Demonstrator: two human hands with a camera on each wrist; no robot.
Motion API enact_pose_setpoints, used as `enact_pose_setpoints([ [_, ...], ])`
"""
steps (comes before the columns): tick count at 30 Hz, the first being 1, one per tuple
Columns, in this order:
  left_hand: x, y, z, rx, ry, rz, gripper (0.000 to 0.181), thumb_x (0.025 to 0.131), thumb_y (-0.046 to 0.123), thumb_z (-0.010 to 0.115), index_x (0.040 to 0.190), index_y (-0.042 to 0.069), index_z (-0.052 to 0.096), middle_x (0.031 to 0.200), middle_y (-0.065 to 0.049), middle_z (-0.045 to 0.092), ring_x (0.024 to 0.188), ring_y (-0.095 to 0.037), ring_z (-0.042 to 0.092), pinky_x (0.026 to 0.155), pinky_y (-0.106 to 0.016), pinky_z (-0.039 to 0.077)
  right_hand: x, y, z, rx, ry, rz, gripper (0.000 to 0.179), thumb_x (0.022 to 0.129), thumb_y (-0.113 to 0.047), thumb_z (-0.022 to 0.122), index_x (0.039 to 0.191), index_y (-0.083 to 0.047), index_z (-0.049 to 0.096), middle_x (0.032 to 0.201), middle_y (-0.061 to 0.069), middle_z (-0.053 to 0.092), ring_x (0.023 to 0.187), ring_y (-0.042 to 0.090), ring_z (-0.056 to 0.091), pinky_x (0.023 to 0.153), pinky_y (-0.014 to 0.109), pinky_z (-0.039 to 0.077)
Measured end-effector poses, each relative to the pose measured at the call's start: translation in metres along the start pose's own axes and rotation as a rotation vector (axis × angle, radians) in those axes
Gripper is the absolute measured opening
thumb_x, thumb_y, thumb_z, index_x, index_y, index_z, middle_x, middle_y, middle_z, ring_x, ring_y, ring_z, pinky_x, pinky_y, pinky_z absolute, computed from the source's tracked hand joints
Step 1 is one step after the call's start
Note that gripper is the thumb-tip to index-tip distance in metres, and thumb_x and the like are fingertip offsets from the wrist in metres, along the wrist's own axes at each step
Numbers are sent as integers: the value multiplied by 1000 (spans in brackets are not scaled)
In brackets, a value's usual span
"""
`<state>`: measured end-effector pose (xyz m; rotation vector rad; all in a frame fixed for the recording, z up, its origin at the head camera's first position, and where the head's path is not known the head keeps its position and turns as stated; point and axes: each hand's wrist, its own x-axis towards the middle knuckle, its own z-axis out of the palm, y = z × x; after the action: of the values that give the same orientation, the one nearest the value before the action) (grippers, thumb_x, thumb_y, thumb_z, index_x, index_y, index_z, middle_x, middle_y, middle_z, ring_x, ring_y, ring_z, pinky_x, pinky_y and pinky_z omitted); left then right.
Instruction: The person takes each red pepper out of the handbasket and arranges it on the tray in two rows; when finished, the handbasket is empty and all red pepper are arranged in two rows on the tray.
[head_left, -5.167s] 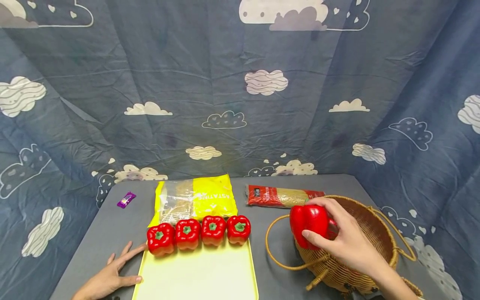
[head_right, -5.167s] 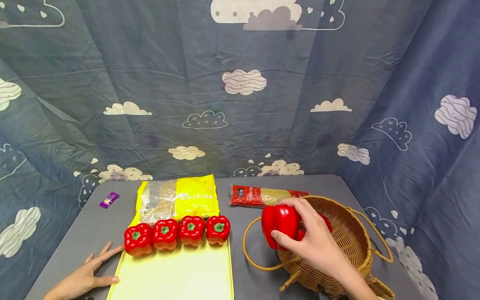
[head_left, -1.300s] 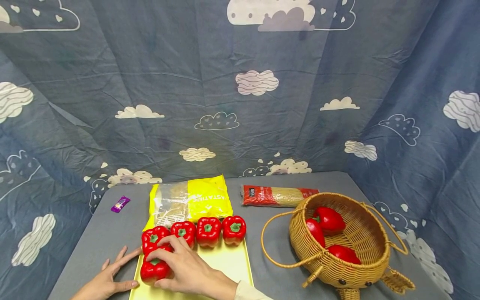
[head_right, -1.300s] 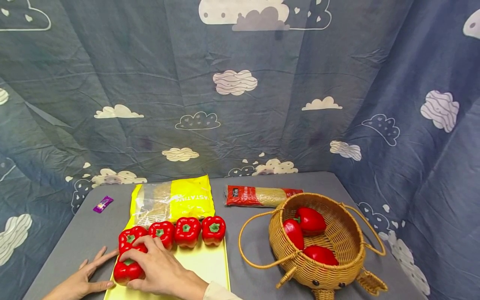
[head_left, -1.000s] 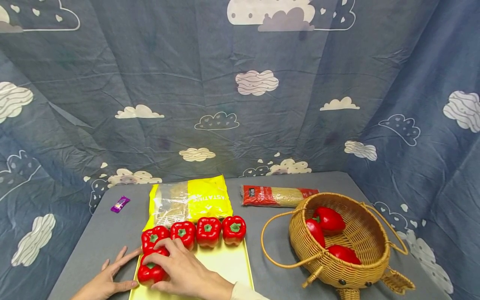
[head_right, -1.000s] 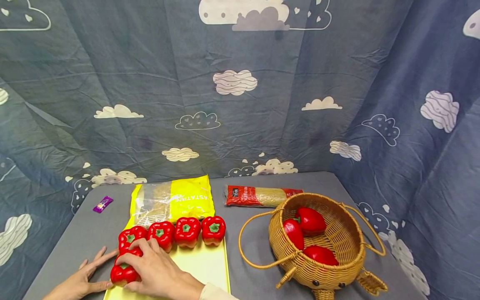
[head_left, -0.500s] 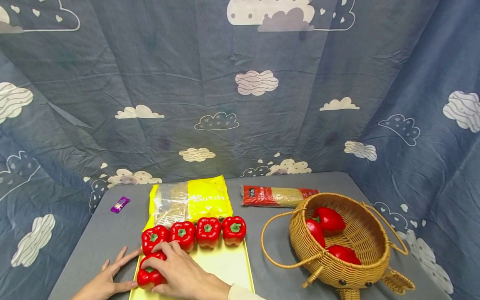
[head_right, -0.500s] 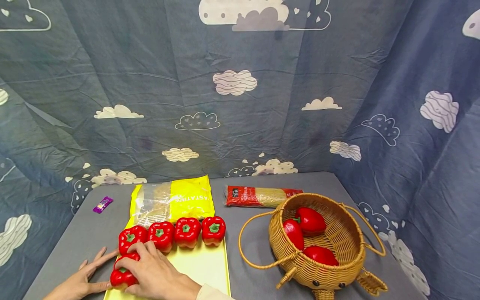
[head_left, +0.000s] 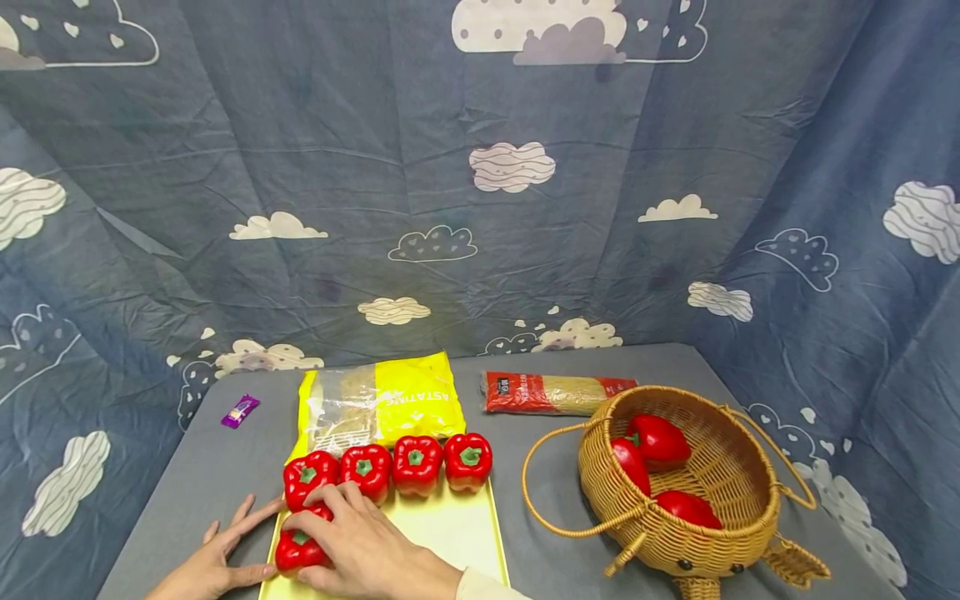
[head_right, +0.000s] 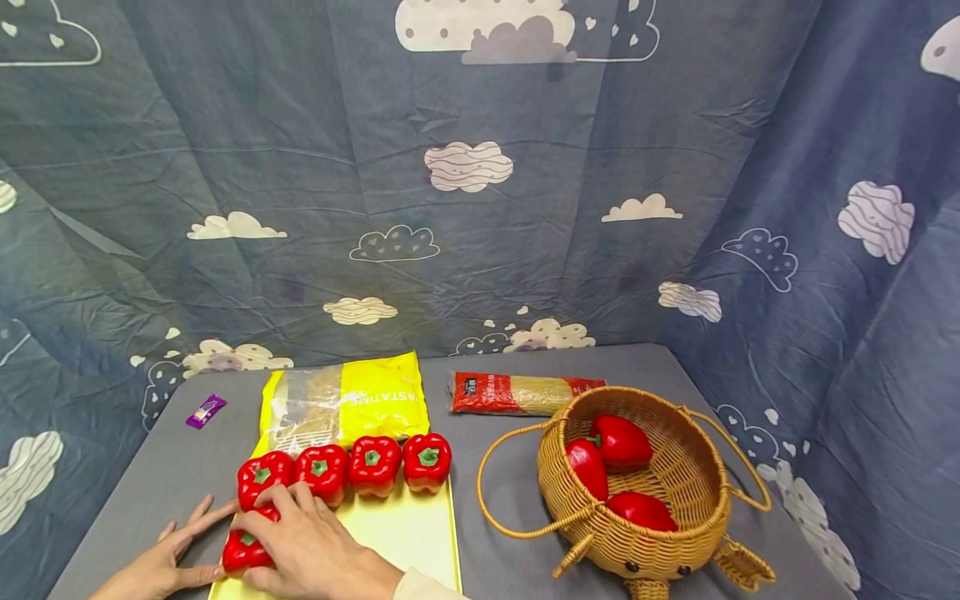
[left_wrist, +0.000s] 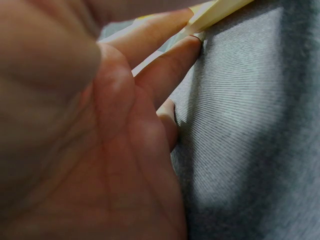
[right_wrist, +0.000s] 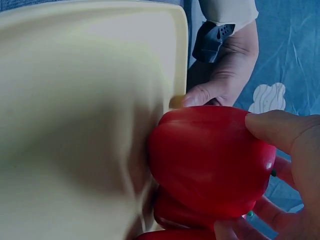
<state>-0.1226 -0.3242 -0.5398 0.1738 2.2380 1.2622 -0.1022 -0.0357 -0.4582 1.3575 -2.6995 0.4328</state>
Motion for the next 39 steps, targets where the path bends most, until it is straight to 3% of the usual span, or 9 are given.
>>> enact_pose_setpoints([
  [1,1,-3,0,3,-1,2,81,89,29,75,157,14,34,163,-33,-4,151,-15,-29,100,-74,-32,0,0,0,-3,1,0,49,95,-52,63,139,-35,50,136,-8,48,109,6,45,90,10,38],
  [4,3,-7,-1,1,1,0,80,89,31,75,157,17,35,164,-32,-3,137,20,-24,101,-74,-32,0,0,-1,8,-13,5,49,95,-52,63,139,-35,50,136,-9,48,110,6,45,90,10,39],
  [7,-3,2,2,25,5,9,81,89,29,75,156,12,34,162,-35,-1,150,-6,-28,100,-77,-29,1,0,-2,45,-34,22,50,94,-52,63,140,-35,50,135,-10,48,109,5,44,89,11,39],
  [8,-4,4,2,23,4,-4,82,88,30,76,156,13,34,162,-35,-2,145,7,-27,101,-76,-29,1,0,-2,55,-40,25,50,94,-52,64,140,-35,50,135,-11,48,109,5,44,89,11,39],
  [11,-9,11,4,37,9,20,80,89,26,75,155,7,34,161,-37,0,151,-32,-28,100,-79,-26,1,1,-3,83,-53,36,47,94,-50,65,137,-35,53,133,-12,48,108,5,43,88,12,39],
  [13,-10,14,4,41,11,14,81,88,25,76,155,6,35,161,-37,0,151,-32,-27,101,-78,-26,1,1,-3,85,-54,33,44,94,-50,65,134,-35,55,131,-13,48,107,4,43,88,11,39],
  [15,-12,17,5,48,15,34,81,89,22,76,153,0,33,160,-39,1,145,-57,-16,98,-80,-25,2,0,-3,81,-50,33,42,93,-51,65,132,-35,56,130,-13,49,106,4,43,87,10,38],
  [27,-11,20,2,23,1,16,81,89,23,75,155,5,33,159,-40,-6,149,-47,-22,101,-77,-27,1,1,-3,60,38,28,47,90,-58,66,128,-32,58,126,-11,51,105,4,44,85,5,35],
  [39,-11,25,1,19,-21,-27,86,89,24,75,156,-1,26,158,-40,-10,145,-57,-19,101,-75,-29,1,4,-5,89,29,1,46,92,-56,63,129,-29,57,127,-10,51,113,3,47,93,6,35],
])
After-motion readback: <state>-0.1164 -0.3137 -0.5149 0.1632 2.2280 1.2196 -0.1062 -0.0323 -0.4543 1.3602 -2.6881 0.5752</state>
